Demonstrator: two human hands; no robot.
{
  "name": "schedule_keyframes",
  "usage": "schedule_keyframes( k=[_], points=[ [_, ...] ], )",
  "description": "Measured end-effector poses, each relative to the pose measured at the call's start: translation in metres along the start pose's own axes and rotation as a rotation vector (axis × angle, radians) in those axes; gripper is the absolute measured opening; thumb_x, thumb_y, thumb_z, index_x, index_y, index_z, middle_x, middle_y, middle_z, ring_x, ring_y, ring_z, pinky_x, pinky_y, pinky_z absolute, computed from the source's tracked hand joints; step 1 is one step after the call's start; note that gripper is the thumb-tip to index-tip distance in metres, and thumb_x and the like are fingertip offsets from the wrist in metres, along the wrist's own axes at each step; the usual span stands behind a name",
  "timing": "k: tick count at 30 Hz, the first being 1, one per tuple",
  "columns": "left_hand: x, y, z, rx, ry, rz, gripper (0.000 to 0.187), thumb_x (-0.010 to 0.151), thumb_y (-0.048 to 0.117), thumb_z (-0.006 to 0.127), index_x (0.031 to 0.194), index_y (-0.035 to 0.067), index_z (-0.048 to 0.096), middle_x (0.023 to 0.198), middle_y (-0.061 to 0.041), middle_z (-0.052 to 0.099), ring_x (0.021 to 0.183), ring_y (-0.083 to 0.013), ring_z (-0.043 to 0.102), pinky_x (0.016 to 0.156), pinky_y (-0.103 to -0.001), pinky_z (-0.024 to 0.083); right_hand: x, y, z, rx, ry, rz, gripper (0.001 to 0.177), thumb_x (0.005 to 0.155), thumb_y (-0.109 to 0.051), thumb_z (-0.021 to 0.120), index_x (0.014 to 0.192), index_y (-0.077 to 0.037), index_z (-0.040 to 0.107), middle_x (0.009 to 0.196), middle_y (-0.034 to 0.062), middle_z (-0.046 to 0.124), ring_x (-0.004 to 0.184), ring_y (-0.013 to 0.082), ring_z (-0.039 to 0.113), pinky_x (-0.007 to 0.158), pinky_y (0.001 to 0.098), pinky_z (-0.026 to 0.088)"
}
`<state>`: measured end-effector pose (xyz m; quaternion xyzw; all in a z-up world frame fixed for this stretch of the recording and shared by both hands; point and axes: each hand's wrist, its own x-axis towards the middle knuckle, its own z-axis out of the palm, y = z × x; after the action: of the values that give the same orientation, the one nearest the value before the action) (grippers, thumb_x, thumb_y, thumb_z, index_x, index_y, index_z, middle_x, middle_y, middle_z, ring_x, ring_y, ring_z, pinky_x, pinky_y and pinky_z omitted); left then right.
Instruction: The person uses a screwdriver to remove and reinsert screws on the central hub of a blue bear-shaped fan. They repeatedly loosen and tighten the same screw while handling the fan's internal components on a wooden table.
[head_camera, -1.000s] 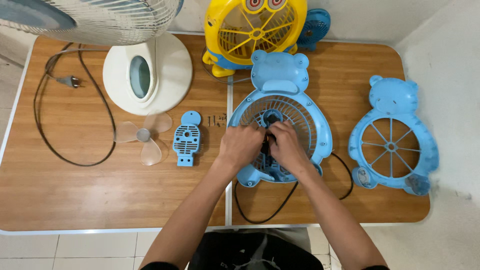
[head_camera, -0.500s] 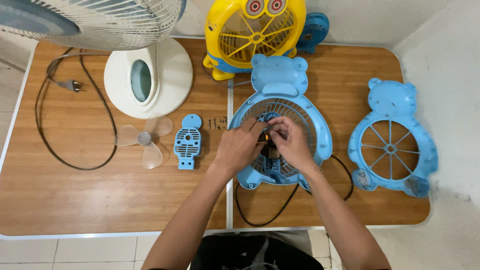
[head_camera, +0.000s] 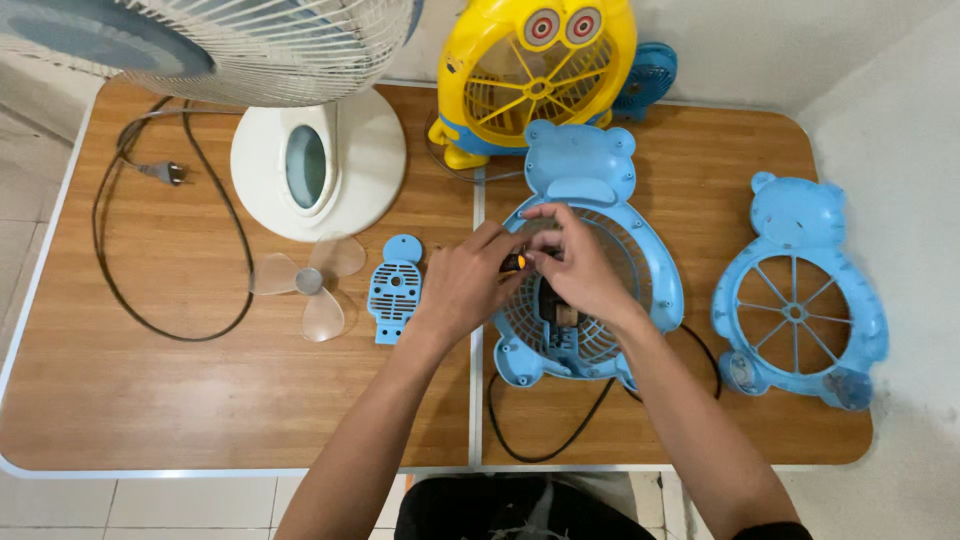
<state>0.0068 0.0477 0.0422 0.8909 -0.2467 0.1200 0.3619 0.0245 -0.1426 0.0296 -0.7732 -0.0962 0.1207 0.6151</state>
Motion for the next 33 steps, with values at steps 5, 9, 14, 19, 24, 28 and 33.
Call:
schedule_keyframes(
  k=[5, 9, 14, 19, 24, 28, 33],
  points=[
    [-0.001, -0.032, -0.022, 0.027, -0.016, -0.086, 0.030, 0.082, 0.028, 0.084, 0.106, 0.014, 0.072, 0.101, -0.006, 0.068, 0.082, -0.0352, 0.071, 0.067, -0.047, 0.056, 0.019, -0.016, 0.022, -0.239, 0.061, -0.100, 0.040, 0.090, 0.000, 0.068, 0.127, -0.007, 0.056, 0.103, 0.0082, 0.072, 0.097, 0.0207, 0.065, 0.084, 0.0352, 0.053],
    [0.003, -0.068, -0.032, 0.145, -0.100, -0.169, 0.033, 0.074, 0.026, 0.084, 0.103, 0.013, 0.073, 0.108, -0.010, 0.066, 0.083, -0.0381, 0.070, 0.069, -0.050, 0.056, 0.034, -0.013, 0.038, -0.789, 0.084, -0.355, 0.023, 0.093, -0.012, 0.069, 0.115, -0.007, 0.068, 0.125, 0.0117, 0.067, 0.125, 0.0340, 0.053, 0.107, 0.0514, 0.041],
    [0.009, -0.102, -0.014, 0.330, -0.269, -0.207, 0.026, 0.080, 0.022, 0.078, 0.103, 0.014, 0.074, 0.113, -0.014, 0.063, 0.085, -0.0375, 0.072, 0.070, -0.050, 0.057, 0.055, 0.007, 0.055, -0.977, 0.010, -0.353, 0.022, 0.090, -0.015, 0.064, 0.108, -0.007, 0.073, 0.131, 0.0137, 0.064, 0.134, 0.0317, 0.049, 0.116, 0.0673, 0.021],
    [0.015, -0.125, 0.006, 0.408, -0.346, -0.237, 0.022, 0.081, 0.018, 0.076, 0.103, 0.015, 0.076, 0.111, -0.016, 0.063, 0.086, -0.0366, 0.073, 0.070, -0.048, 0.058, 0.061, 0.025, 0.057, -0.971, -0.024, -0.302, 0.026, 0.087, -0.012, 0.061, 0.109, -0.007, 0.074, 0.127, 0.0116, 0.067, 0.134, 0.0300, 0.050, 0.120, 0.0670, 0.016],
    [0.019, -0.141, 0.013, 0.457, -0.377, -0.274, 0.024, 0.079, 0.025, 0.079, 0.092, 0.005, 0.076, 0.112, -0.016, 0.065, 0.088, -0.0348, 0.074, 0.073, -0.047, 0.059, 0.060, 0.028, 0.059, -0.964, -0.023, -0.310, 0.024, 0.087, -0.012, 0.060, 0.106, -0.008, 0.075, 0.124, 0.0091, 0.069, 0.131, 0.0287, 0.052, 0.121, 0.0632, 0.016],
    [0.025, -0.140, 0.010, 0.455, -0.395, -0.264, 0.024, 0.081, 0.026, 0.079, 0.093, 0.007, 0.077, 0.113, -0.016, 0.065, 0.088, -0.0350, 0.074, 0.072, -0.046, 0.059, 0.059, 0.022, 0.056, -0.962, -0.026, -0.323, 0.024, 0.087, -0.012, 0.060, 0.106, -0.008, 0.074, 0.123, 0.0086, 0.069, 0.128, 0.0281, 0.053, 0.120, 0.0617, 0.017],
    [0.028, -0.127, -0.007, 0.312, -0.295, -0.332, 0.031, 0.079, 0.026, 0.078, 0.106, 0.014, 0.077, 0.108, -0.014, 0.066, 0.090, -0.0355, 0.071, 0.073, -0.049, 0.057, 0.060, 0.015, 0.052, -0.879, -0.015, -0.326, 0.026, 0.095, -0.013, 0.057, 0.115, -0.005, 0.070, 0.122, 0.0112, 0.069, 0.124, 0.0315, 0.056, 0.118, 0.0598, 0.024]
  ],
)
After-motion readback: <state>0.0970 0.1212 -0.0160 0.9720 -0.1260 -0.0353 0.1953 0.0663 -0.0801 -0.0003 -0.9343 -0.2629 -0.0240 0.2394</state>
